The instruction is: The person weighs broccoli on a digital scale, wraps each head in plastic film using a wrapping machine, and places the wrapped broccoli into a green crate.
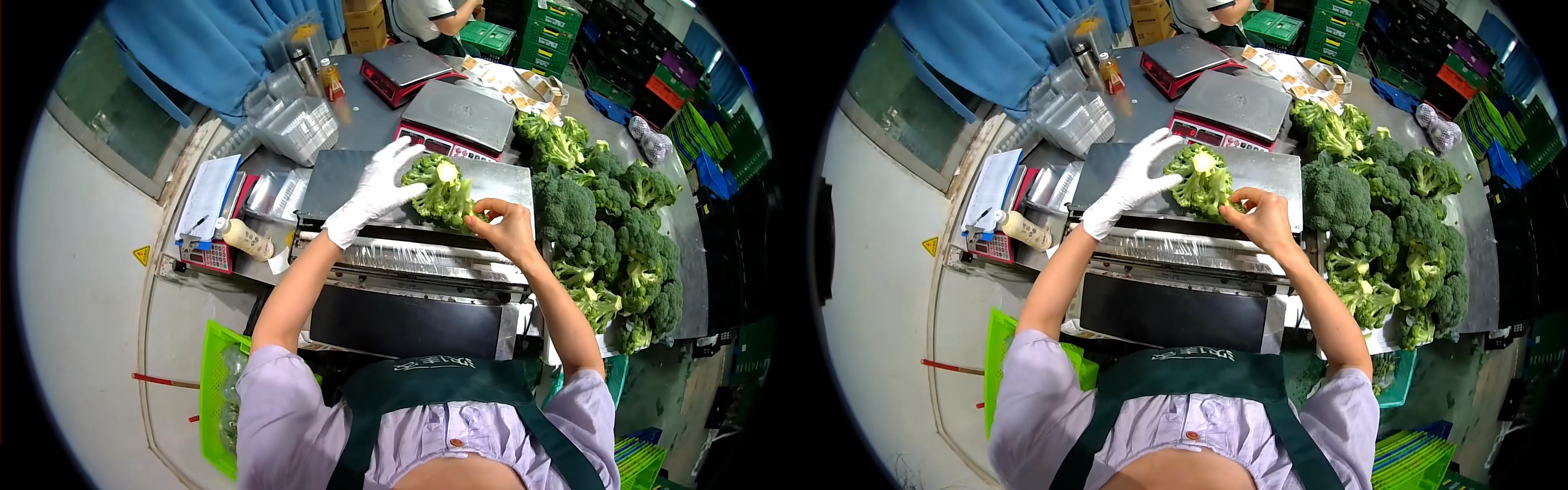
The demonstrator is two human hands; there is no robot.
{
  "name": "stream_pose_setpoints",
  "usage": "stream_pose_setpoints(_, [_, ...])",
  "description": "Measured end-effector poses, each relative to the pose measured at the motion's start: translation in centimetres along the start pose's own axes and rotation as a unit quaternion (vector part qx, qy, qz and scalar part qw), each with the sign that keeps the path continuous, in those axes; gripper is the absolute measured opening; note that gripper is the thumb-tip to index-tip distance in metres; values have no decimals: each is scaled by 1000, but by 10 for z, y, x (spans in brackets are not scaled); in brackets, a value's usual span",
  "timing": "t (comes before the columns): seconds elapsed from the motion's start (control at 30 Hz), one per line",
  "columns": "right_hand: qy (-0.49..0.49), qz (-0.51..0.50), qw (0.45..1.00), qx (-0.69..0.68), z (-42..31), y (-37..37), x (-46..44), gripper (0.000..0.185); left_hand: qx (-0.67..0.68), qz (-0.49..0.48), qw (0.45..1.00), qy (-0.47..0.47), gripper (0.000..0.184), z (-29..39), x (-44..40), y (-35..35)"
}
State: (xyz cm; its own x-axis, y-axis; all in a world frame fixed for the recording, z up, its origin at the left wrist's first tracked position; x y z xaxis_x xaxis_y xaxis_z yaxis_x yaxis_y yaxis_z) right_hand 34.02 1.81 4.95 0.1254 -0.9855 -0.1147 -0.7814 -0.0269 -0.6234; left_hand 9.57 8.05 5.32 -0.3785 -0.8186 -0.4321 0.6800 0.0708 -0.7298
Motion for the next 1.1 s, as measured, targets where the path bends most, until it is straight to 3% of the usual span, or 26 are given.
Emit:
stream_pose_setpoints(0.1, [-101, 95, 990, 32, -14, 6, 0, 21, 42, -125, 991, -11, 67, -8, -7, 22])
stream_pose_setpoints(0.17, [-169, 157, 968, 100, -7, 17, -4, 19, 116, -120, 983, -80, 60, -10, -8, 28])
stream_pose_setpoints(0.23, [-198, 196, 949, 151, -10, 25, -7, 21, 97, -99, 986, -92, 58, -10, -14, 31])
stream_pose_setpoints(0.37, [-135, 188, 946, 228, -27, 37, -19, 24, 21, -22, 994, -109, 45, -1, -22, 36])
stream_pose_setpoints(0.5, [-53, 153, 948, 274, -37, 33, -30, 20, -25, -29, 990, -137, 42, -4, -29, 41])
stream_pose_setpoints(0.7, [-98, 162, 944, 270, -28, 39, -53, 19, 8, -29, 992, -123, 43, -5, -24, 35])
stream_pose_setpoints(0.8, [-101, 113, 959, 239, -36, 31, -50, 16, 67, -74, 979, -178, 48, 1, -28, 24])
stream_pose_setpoints(0.9, [-148, 181, 940, 250, -34, 42, -45, 16, 25, -78, 980, -181, 47, 5, -33, 25])
stream_pose_setpoints(1.1, [-157, 195, 937, 245, -41, 55, -41, 16, -26, -76, 981, -175, 38, 1, -32, 27])
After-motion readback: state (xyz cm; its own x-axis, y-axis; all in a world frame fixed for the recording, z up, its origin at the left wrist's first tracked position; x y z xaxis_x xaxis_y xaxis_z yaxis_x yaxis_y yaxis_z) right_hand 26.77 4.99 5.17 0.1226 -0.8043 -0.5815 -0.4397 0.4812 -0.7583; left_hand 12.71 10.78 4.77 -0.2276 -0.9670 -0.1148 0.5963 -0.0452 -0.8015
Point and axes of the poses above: each hand's wrist, its own x-axis away from the middle knuckle, its own y-axis out of the palm, z = x × y, the point moved 1 cm from there along -x, towards the middle knuckle, and after that the axes turned 3 degrees about x, right-handed, at the moved point
